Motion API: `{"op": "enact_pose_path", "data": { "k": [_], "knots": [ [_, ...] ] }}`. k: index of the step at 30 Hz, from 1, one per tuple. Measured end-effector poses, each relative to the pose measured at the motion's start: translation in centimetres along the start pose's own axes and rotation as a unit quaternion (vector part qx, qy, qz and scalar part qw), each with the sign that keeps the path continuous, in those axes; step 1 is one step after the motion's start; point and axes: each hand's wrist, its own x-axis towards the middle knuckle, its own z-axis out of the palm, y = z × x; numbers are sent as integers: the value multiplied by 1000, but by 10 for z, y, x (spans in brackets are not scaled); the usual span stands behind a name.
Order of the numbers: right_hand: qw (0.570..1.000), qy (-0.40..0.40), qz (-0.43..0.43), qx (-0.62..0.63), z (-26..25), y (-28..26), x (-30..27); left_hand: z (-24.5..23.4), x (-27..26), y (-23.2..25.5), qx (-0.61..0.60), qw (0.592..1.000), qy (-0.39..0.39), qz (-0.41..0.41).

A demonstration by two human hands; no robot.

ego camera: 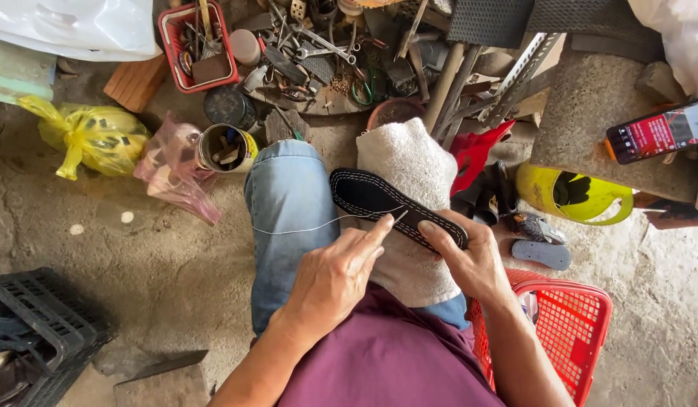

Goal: The person sits and sews a black sandal using a needle and white thread. They repeatedly push the needle through the sandal strap and pull the thread tight to secure the stitching.

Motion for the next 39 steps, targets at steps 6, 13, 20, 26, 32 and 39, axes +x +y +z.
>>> {"op": "enact_pose_path", "data": {
  "k": [6,13,20,26,32,39],
  "knots": [
    [999,26,-24,29,3,32,6,-1,9,2,-22,999,-13,-33],
    [998,32,-35,34,4,34,6,0,11,1,-9,998,-38,-45],
    [984,58,-139,-93,20,-14,-18,-35,20,-3,4,995,-97,-37],
    [942,115,-254,-187,33,13,-21,-47,31,4,32,991,-126,-14],
    [929,108,-266,-232,36,16,-20,-22,31,-5,63,992,-112,3],
    [966,-21,-163,-199,10,-20,-16,-40,21,-15,101,992,-60,33]
  ]
}}
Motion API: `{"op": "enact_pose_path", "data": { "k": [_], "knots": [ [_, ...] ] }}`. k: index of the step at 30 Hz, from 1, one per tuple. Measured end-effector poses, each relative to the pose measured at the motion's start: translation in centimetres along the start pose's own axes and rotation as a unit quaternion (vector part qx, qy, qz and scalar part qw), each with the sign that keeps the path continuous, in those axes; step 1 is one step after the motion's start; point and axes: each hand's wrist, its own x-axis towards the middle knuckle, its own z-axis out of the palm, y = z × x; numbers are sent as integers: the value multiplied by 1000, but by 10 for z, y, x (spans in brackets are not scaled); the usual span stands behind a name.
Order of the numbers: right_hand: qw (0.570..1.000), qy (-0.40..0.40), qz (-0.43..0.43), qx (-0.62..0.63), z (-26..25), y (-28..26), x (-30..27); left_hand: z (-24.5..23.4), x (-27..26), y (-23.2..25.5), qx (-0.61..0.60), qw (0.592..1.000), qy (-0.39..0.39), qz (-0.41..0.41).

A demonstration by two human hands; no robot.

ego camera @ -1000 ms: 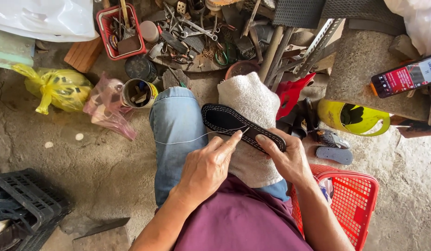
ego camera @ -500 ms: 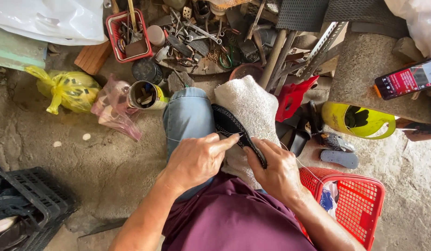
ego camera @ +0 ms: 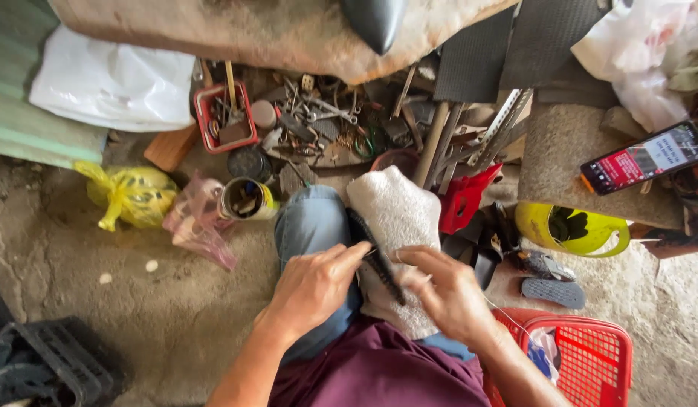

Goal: The person sits and sews a black sandal using a needle and white thread. They repeatedly push the needle through the sandal strap and pull the thread tight to secure the stitching.

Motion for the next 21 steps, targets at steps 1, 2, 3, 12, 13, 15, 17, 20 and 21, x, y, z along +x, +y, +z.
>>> {"op": "enact_pose_path", "data": {
  "k": [1,2,3,12,13,15,17,20,21],
  "knots": [
    [996,84,-16,27,-3,5,5,-1,-6,-3,-1,1000,19,5],
    [984,167,-32,54,-6,11,10,-2,-13,-7,-3,999,38,11],
    [984,168,-38,55,-2,18,13,1,-13,-8,2,999,42,10],
    [951,167,-249,-72,22,-11,10,12,-14,-3,-63,990,128,7],
    [974,121,-181,53,15,-15,4,13,-16,-4,-71,990,123,0],
    [976,71,-108,178,4,-18,-4,16,-17,-5,-80,990,117,-7],
    [900,-21,-66,430,-6,-15,-6,20,-15,-5,-62,990,127,-2],
    [938,16,37,345,4,-10,4,15,-11,-1,-64,987,143,22],
    [938,15,38,345,9,-8,9,14,-11,-1,-65,987,143,21]
  ]
}}
